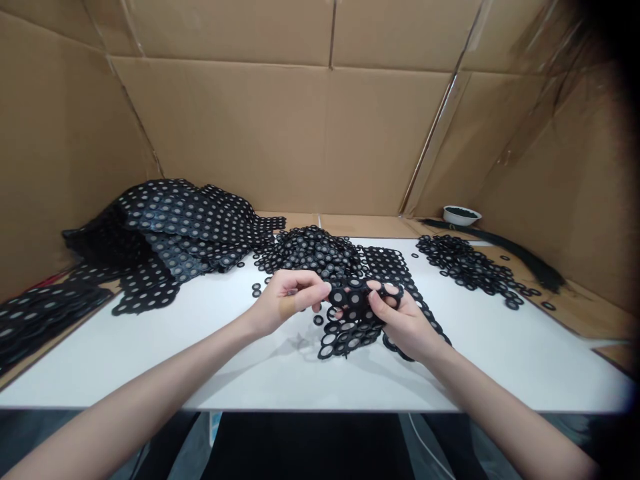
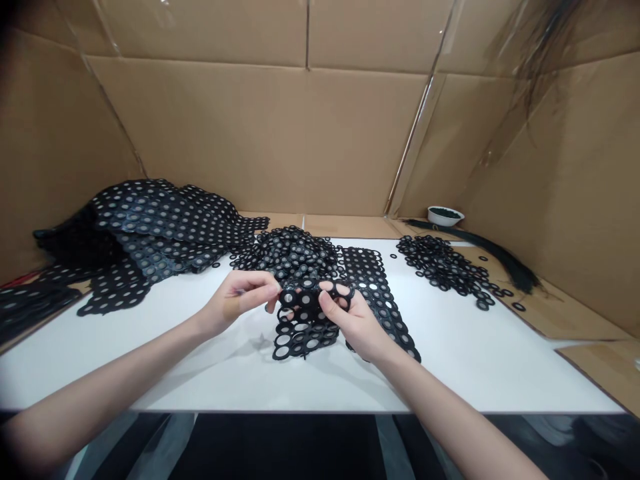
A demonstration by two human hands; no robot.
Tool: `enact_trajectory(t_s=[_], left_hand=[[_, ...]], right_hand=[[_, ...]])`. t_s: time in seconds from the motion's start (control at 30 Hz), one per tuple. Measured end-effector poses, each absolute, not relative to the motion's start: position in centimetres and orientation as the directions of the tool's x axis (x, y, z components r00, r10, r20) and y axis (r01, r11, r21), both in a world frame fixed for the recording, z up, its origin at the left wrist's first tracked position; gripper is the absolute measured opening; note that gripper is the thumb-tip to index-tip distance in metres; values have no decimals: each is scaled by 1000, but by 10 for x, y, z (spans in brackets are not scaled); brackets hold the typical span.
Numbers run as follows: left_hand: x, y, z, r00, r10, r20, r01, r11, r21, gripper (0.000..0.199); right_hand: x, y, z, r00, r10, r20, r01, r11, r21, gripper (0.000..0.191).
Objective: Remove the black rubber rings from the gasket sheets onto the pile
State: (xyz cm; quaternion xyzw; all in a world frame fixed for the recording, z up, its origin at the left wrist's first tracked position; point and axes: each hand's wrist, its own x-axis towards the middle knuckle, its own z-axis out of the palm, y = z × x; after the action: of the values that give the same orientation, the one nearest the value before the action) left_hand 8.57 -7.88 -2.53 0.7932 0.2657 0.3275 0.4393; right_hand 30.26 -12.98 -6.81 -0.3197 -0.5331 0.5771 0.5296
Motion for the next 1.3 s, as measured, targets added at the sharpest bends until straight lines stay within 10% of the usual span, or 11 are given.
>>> enact_trajectory(t_s=[0.33,0.63,1.3], left_hand=[[93,-86,-26,589,346,730,206,-938,278,19],[99,-93,-27,638,581,505,170,-746,644,16],[104,-102,-27,641,588,494,102,-703,704,26]], right_hand=[[302,-130,-62,-264,952,158,-276,83,-958,19],[297,-134,-60,-273,937,216,21,230,-973,16],[300,-141,-52,-284,912,296,152,348,-925,15]])
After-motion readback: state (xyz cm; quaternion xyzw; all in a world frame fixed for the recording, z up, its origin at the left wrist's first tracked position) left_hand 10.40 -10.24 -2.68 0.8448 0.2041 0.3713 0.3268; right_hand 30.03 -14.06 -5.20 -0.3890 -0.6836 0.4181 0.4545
